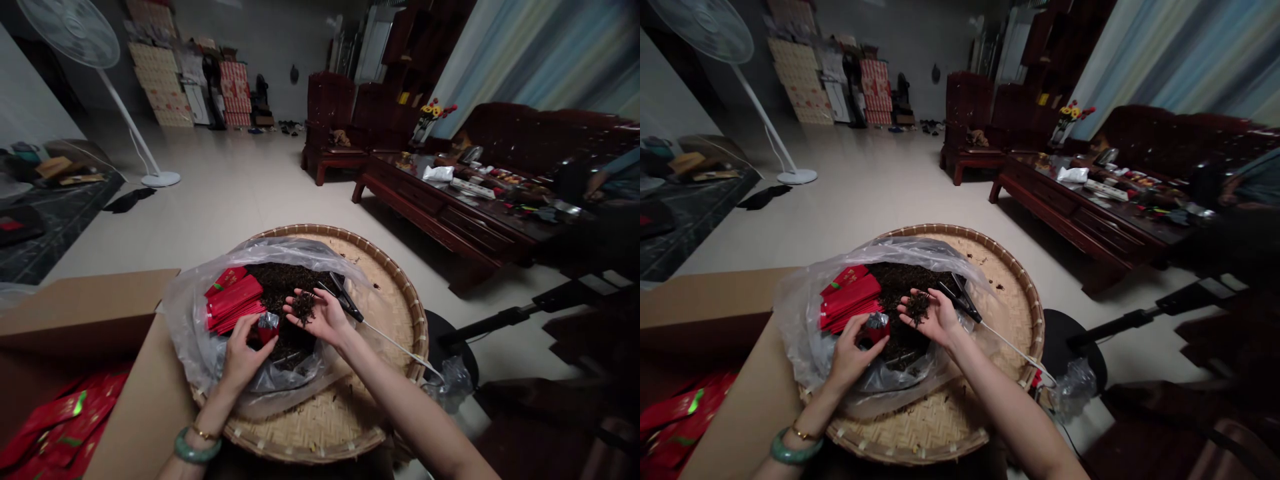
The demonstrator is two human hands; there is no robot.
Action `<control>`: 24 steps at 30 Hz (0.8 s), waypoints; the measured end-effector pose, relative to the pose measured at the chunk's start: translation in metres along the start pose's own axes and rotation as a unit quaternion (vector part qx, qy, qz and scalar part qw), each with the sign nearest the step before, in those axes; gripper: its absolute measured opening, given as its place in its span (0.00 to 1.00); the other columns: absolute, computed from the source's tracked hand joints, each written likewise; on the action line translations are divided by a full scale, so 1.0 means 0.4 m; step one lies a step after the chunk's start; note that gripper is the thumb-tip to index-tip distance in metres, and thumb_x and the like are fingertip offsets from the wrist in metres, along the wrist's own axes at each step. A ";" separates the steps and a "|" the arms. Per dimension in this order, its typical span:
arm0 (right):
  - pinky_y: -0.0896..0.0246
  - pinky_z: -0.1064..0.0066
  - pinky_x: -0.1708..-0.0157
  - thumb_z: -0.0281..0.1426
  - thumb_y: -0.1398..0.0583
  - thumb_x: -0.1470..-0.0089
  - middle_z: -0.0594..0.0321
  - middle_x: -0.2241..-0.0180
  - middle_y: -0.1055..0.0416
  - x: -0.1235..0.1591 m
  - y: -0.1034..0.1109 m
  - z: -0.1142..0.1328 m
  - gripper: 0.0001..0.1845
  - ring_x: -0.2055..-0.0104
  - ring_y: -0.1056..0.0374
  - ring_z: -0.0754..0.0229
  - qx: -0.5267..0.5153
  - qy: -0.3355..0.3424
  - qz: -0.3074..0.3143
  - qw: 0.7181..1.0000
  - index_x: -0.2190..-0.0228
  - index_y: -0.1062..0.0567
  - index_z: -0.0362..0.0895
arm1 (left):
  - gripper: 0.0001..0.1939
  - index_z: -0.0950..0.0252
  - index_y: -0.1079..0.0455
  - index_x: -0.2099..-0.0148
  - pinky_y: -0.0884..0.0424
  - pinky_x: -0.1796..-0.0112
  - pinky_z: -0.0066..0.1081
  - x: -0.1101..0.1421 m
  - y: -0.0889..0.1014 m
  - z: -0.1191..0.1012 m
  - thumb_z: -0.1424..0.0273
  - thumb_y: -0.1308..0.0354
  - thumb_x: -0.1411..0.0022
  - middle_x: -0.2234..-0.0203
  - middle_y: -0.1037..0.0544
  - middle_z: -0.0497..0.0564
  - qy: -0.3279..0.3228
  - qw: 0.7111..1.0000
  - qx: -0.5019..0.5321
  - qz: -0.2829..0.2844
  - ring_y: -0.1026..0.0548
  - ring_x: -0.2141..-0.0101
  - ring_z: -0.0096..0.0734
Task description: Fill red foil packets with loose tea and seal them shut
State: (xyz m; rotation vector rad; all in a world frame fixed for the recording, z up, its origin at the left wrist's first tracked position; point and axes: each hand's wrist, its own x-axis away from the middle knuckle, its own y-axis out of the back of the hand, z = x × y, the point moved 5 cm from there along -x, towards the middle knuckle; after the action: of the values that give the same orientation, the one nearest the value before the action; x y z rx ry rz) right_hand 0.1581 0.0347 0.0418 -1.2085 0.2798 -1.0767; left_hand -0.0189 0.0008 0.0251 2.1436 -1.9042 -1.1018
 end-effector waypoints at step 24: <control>0.33 0.63 0.58 0.36 0.55 0.40 0.53 0.68 0.25 0.026 -0.005 -0.013 0.19 0.63 0.27 0.57 0.036 -0.047 -0.025 0.998 0.58 0.33 0.37 | 0.20 0.64 0.36 0.52 0.26 0.63 0.34 0.001 -0.001 -0.012 0.66 0.39 0.47 0.59 0.29 0.54 -0.019 1.000 -0.015 0.009 0.28 0.58 0.37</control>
State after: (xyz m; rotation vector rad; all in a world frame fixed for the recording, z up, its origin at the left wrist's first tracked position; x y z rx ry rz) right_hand 0.1585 0.0234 0.0450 -1.2022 0.1373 -1.0619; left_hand -0.0159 -0.0015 0.0282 2.1000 -1.9069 -1.1678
